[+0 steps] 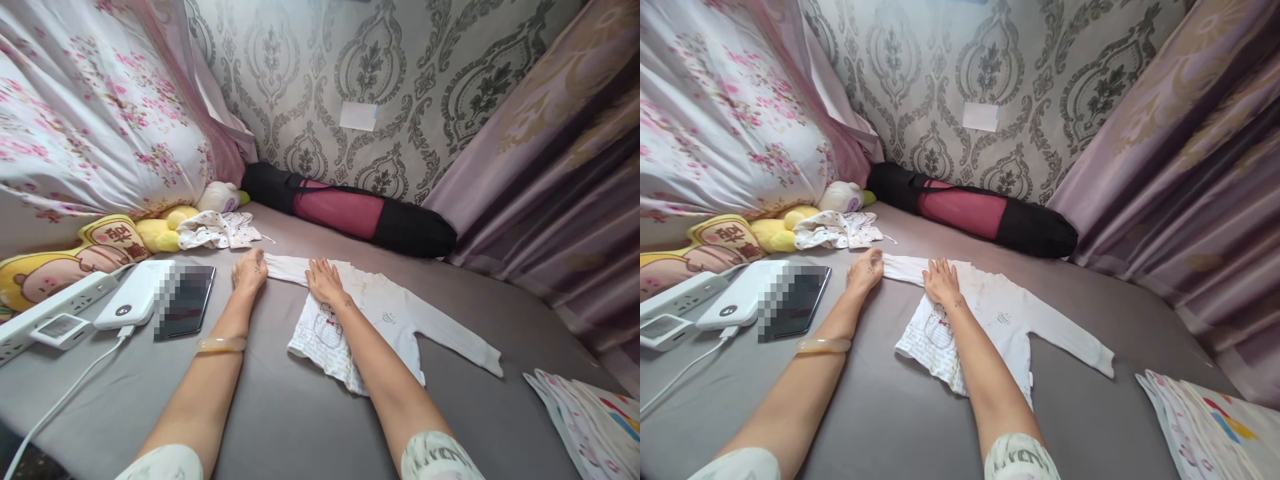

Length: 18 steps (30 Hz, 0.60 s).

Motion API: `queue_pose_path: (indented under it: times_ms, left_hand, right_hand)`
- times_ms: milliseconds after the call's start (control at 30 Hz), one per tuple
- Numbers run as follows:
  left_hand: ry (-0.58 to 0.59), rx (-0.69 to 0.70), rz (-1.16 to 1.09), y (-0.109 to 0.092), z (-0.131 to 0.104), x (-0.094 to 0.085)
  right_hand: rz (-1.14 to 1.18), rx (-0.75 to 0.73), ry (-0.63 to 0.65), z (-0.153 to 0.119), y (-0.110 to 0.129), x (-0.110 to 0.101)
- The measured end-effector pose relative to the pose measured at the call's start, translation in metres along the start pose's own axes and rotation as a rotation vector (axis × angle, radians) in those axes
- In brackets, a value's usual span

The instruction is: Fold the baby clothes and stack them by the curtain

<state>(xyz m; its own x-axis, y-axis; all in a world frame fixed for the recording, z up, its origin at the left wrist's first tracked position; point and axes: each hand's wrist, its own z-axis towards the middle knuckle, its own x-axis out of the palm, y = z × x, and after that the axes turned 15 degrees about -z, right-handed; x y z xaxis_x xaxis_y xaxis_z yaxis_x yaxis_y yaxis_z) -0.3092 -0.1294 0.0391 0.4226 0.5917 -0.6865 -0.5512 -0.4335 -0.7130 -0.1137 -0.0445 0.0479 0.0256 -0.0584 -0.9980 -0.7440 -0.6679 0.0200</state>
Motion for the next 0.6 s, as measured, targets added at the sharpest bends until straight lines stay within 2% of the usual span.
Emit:
queue_pose_path:
  times_ms: [200,333,433,500,600]
  left_hand:
    - [0.009,-0.02,0.034,0.002,0.002,0.002]
    - [-0.096,-0.006,0.027,0.002,-0.001,0.007]
    - [-0.2,0.029,-0.013,0.004,-0.003,0.011]
    - [-0.272,0.021,-0.045,0.005,-0.003,0.012]
    - [-0.35,0.033,-0.082,0.004,-0.003,0.011]
  right_hand:
    - [0.028,0.016,-0.012,0.005,0.001,0.012]
    - [0.081,0.011,-0.015,0.006,0.001,0.009]
    - [0.241,0.04,-0.021,0.001,-0.005,0.0]
    - [0.371,0.071,-0.091,-0.01,-0.017,-0.012]
    - [0.463,0.153,-0.37,-0.045,-0.055,-0.038]
